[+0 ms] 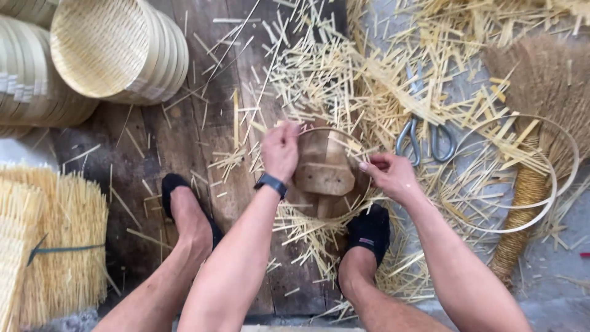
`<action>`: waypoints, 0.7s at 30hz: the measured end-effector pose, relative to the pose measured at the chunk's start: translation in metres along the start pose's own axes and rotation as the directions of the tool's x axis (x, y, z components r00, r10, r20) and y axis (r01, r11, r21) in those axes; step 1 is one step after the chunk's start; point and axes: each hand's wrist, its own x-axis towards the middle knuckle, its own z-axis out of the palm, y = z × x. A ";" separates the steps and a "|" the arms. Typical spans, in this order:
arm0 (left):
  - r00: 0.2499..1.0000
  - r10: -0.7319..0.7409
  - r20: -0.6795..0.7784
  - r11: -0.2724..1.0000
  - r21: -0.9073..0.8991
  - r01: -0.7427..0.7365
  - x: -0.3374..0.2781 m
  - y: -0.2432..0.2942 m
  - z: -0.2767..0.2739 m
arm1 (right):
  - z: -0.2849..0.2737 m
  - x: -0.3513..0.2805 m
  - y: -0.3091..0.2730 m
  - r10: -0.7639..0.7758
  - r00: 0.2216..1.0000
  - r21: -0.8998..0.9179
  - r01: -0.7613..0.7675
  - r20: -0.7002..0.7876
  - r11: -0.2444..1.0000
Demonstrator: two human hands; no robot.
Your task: The person sits on a low stool in a bamboo workshop and assembles round bamboo sieves. They lay a woven bamboo sheet over a round wooden mold, press and fit it, trim the excess bamboo with scissors, fit a bamboo rim hoop over the edge, and place the finished sieve onto a stack of completed sieves.
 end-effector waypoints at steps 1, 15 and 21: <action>0.989 0.019 -0.149 0.999 0.031 -0.015 -0.014 -0.007 -0.015 | 0.002 -0.009 0.005 0.031 0.999 0.095 -0.034 0.030 0.995; 0.788 -0.565 0.245 0.776 -0.168 0.608 -0.048 -0.017 -0.050 | 0.010 -0.021 0.024 0.030 0.998 0.592 -0.058 0.057 0.804; 0.594 -0.472 0.652 0.119 -0.620 0.775 -0.116 -0.015 -0.029 | 0.035 -0.033 0.033 0.046 0.982 0.558 -0.141 0.181 0.818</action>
